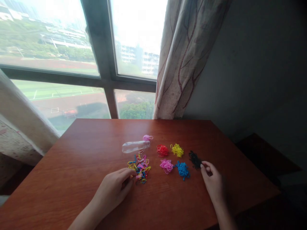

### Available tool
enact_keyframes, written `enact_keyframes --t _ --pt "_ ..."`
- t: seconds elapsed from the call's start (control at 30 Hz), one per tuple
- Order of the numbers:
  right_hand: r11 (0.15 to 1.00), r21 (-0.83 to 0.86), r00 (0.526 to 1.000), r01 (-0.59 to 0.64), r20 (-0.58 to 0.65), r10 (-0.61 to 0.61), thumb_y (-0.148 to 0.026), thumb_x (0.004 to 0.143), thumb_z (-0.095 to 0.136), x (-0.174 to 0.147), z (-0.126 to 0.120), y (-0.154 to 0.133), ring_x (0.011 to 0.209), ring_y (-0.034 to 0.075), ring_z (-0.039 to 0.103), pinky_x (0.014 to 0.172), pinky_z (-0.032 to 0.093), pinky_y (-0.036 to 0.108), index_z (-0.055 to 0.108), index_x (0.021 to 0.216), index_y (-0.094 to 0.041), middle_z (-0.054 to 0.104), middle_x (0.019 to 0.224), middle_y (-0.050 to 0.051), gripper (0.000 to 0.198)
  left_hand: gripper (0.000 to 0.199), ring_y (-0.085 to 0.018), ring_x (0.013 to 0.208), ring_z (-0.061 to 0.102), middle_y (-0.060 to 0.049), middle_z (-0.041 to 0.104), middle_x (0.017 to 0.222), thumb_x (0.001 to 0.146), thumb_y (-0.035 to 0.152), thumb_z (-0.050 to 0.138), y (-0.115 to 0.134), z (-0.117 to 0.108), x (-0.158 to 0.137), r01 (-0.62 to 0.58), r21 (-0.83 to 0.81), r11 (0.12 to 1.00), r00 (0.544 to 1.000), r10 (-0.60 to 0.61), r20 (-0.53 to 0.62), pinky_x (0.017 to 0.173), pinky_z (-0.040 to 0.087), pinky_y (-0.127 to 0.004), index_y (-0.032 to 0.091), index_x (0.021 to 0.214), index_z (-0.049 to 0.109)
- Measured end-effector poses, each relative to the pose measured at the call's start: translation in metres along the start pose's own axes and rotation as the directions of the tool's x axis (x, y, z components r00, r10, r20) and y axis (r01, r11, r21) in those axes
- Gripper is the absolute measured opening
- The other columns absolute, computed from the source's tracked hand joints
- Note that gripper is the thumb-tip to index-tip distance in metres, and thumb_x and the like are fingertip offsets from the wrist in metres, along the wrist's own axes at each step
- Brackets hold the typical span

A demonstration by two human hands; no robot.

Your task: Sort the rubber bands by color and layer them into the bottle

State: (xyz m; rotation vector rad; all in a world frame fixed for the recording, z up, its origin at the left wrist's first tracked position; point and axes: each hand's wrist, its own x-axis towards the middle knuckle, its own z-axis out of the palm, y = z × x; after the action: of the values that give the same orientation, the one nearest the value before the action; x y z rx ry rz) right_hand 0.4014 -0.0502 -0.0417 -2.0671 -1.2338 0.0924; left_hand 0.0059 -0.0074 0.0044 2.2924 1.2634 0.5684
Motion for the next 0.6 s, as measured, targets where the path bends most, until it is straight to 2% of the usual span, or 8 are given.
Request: enact_keyframes --t 0.13,0.3,0.43,0.53,0.6 --pt "0.998 0.032 0.998 0.052 -0.048 -0.050 -0.055 0.084 0.053 -0.009 -0.001 -0.019 0.062 0.021 0.065 0.056 0.047 0.027 0.071 0.095 -0.017 0.069 0.071 0.007 0.043 0.024 -0.014 0.065 0.061 -0.002 0.069 0.080 0.094 0.026 0.042 -0.002 0.002 -0.001 0.017 0.012 1.000 1.000 -0.017 0.015 0.061 0.043 -0.021 0.023 0.090 0.066" --pt "0.966 0.182 0.982 0.185 -0.057 -0.178 -0.047 0.088 0.054 -0.036 0.014 -0.066 0.060 0.017 0.065 0.057 0.049 0.023 0.071 0.088 -0.018 0.070 0.069 0.005 0.034 0.023 -0.015 0.070 0.062 -0.002 0.069 0.083 0.094 0.027 0.043 -0.003 0.003 -0.002 0.044 0.020 0.999 0.998 -0.045 0.036 0.065 0.043 -0.022 0.023 0.091 0.065" --pt "0.893 0.333 0.943 0.302 0.033 -0.331 -0.034 0.092 0.054 -0.064 0.038 -0.102 0.064 0.016 0.067 0.062 0.051 0.022 0.069 0.091 -0.020 0.072 0.077 0.004 0.021 0.019 -0.015 0.072 0.063 -0.001 0.068 0.083 0.090 0.020 0.044 -0.003 -0.001 -0.002 0.063 0.065 0.996 0.996 -0.066 0.059 0.065 0.041 -0.023 0.023 0.090 0.062" --pt "0.857 0.399 0.911 0.327 0.110 -0.398 -0.026 0.093 0.051 -0.079 0.053 -0.120 0.068 0.015 0.067 0.064 0.050 0.022 0.067 0.090 -0.021 0.071 0.079 0.004 0.018 0.018 -0.016 0.070 0.061 0.000 0.067 0.080 0.086 0.015 0.043 -0.001 -0.006 -0.002 0.053 0.116 0.992 0.992 -0.066 0.109 0.063 0.039 -0.023 0.023 0.085 0.060" --pt "0.855 0.405 0.892 0.325 0.170 -0.419 -0.022 0.093 0.049 -0.085 0.058 -0.127 0.068 0.015 0.066 0.064 0.049 0.022 0.066 0.090 -0.021 0.071 0.080 0.003 0.017 0.016 -0.016 0.068 0.060 0.000 0.065 0.078 0.088 0.019 0.044 0.002 -0.009 -0.003 0.053 0.137 0.989 0.989 -0.071 0.131 0.062 0.037 -0.024 0.022 0.083 0.058"
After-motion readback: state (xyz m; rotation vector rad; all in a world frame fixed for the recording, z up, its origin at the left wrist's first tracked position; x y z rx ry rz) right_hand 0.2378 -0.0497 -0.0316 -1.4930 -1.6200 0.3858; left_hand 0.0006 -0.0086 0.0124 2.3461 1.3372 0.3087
